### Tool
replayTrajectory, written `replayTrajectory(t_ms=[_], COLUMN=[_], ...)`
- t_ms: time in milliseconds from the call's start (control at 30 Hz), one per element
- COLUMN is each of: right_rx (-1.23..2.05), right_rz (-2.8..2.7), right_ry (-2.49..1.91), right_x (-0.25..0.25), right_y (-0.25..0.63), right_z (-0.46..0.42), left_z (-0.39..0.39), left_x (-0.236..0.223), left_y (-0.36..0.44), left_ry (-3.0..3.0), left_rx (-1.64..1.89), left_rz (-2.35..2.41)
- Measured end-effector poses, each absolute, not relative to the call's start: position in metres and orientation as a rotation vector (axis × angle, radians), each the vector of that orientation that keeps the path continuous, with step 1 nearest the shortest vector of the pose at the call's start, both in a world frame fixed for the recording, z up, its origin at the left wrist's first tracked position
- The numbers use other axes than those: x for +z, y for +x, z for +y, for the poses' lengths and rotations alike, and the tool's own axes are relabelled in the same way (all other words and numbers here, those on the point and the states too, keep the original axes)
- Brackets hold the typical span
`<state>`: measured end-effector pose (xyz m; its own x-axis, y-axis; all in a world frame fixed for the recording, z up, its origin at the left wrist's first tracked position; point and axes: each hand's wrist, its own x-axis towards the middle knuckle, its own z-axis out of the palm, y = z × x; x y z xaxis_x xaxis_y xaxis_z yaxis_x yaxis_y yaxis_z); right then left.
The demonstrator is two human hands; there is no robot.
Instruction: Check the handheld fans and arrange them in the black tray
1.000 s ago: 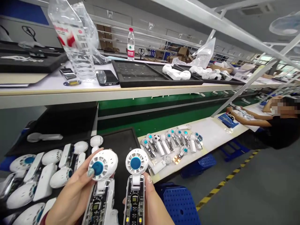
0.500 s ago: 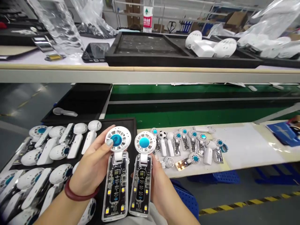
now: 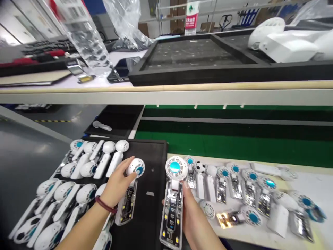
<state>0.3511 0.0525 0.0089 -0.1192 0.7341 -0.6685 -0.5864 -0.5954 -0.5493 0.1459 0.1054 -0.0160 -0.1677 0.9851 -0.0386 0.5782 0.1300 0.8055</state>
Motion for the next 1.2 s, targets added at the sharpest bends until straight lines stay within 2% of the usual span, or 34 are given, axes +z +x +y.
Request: replayTrajectory(t_ms=[167,333,467,667,800,900,1200], right_rx=[1.865,1.848,1.768,1.667,1.686,1.484,0.890], right_rz=[-0.115,-0.139,-0.201,-0.271,-0.879,-1.338,-1.798], right_ry=[-1.327,-1.398,-1.447,-1.430,-1.456,-1.654,-1.931], right_x=[-0.006,-0.023,-0.036,-0.058,-0.070,-0.074,-0.083], right_y=[0.320,0.305,0.303,0.287,0.264,0.239,0.185], right_z=[0.057,0.060,0.064,0.077,0.105,0.134,0.176], left_z=[0.163,0.206,0.182,0.111,0.104,0.105,0.109], left_x=[-0.046,-0.036,-0.027,-0.078,-0.092,-0.087,-0.084], left_y=[0.101,0.085,0.073,0.061,0.056,0.058,0.064], left_ry=[1.680,1.827,2.027,2.210,2.214,2.188,2.102], left_rx=[0.847,0.877,0.942,0.558,0.373,0.303,0.234], left_rz=[1.968,1.975,1.956,1.901,1.912,1.961,2.081])
